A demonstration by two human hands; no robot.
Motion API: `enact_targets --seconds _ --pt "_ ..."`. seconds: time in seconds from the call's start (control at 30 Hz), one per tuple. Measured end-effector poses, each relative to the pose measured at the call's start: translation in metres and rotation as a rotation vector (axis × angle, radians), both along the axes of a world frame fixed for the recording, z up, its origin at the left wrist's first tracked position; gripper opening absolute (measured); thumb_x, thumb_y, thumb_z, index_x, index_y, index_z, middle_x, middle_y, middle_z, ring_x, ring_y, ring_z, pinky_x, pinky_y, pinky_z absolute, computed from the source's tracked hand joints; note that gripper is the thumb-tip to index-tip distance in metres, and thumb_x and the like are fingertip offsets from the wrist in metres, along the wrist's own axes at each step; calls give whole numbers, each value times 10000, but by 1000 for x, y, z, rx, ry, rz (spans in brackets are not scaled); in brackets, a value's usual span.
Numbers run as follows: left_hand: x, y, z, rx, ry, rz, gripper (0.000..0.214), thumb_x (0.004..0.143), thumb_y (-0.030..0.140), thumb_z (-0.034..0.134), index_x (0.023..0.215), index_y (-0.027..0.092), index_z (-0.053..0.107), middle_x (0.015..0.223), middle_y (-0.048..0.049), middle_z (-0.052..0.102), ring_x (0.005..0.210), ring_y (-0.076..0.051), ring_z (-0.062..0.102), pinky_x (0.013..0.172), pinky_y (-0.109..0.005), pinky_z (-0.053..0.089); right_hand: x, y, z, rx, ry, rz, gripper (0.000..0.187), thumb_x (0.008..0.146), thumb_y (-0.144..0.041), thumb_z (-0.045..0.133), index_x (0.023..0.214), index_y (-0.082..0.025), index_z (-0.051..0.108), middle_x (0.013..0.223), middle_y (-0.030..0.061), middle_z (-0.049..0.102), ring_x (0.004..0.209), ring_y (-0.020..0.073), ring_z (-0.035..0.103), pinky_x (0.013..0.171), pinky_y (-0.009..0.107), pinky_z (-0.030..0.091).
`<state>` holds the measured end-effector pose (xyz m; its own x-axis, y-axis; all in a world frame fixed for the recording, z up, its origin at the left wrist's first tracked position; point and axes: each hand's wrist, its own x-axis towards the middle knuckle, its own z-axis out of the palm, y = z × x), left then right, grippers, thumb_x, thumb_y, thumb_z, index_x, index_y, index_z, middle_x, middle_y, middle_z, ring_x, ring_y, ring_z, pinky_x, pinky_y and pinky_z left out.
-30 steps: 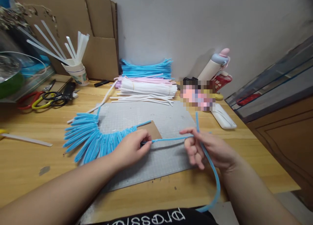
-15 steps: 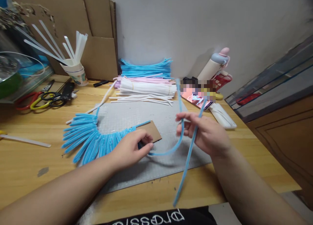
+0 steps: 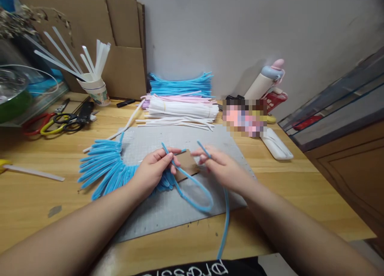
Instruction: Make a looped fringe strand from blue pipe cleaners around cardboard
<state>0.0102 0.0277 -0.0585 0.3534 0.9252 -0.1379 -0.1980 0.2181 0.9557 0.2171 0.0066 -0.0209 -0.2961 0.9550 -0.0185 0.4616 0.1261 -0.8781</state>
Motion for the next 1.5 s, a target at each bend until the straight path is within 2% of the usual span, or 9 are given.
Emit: enact_targets --seconds 0.1,0.17,0.37,0.53,0.63,0.73,0.83,0.97,1.5 --pt "1 0 2 23 55 -40 364 846 402 588 1100 141 603 666 29 605 466 -67 460 511 -216 385 2 18 -6 226 -235 -117 272 927 -276 440 1135 -195 597 1078 90 650 1003 232 575 871 368 404" --pt "0 -1 3 38 68 -49 393 878 466 527 1089 142 599 625 38 570 449 -69 427 494 -220 365 -3 26 -9 201 -258 -51 284 949 -345 416 1137 -203 575 1033 67 658 937 214 589 822 332 406" --pt "-2 1 -1 58 -1 -81 379 881 528 500 956 166 587 504 57 473 474 -103 423 494 -225 348 -29 36 -14 165 -262 53 229 933 -285 445 782 -186 585 751 1 608 723 137 528 664 246 350" --pt "1 2 0 42 -54 -24 282 876 477 534 921 203 485 446 113 380 407 -74 303 478 -198 333 -38 24 -24 120 -385 93 146 815 -316 629 817 -186 562 767 10 596 677 134 487 593 246 302" --pt "1 2 1 37 -67 -42 261 881 463 524 890 205 484 428 120 349 393 -66 276 468 -193 322 -39 19 -30 169 -410 134 77 796 -207 621 760 -179 559 792 25 598 719 142 494 616 253 309" --pt "0 2 1 45 -26 -57 266 837 438 580 809 178 535 487 85 431 432 -62 358 486 -201 329 -38 23 -33 102 -216 39 103 822 -178 553 722 -179 529 700 2 564 664 126 485 610 248 329" --pt "-2 2 2 82 99 -85 302 794 448 624 728 160 560 545 47 504 474 -70 418 493 -211 338 -38 26 -30 -113 179 -84 155 827 -322 562 770 -187 514 593 -49 494 519 92 417 507 219 301" --pt "-3 3 1 96 170 -113 332 791 474 624 702 161 559 512 45 502 452 -67 409 471 -202 333 -41 20 -20 -359 530 -81 260 725 -383 656 816 -177 526 607 -60 508 444 53 369 426 195 239" --pt "0 4 -1 60 88 -94 334 785 394 667 976 191 482 475 92 523 370 -60 422 386 -154 326 -45 16 -21 -419 700 -108 285 645 -341 761 740 -153 568 491 -82 477 431 47 386 436 194 251"
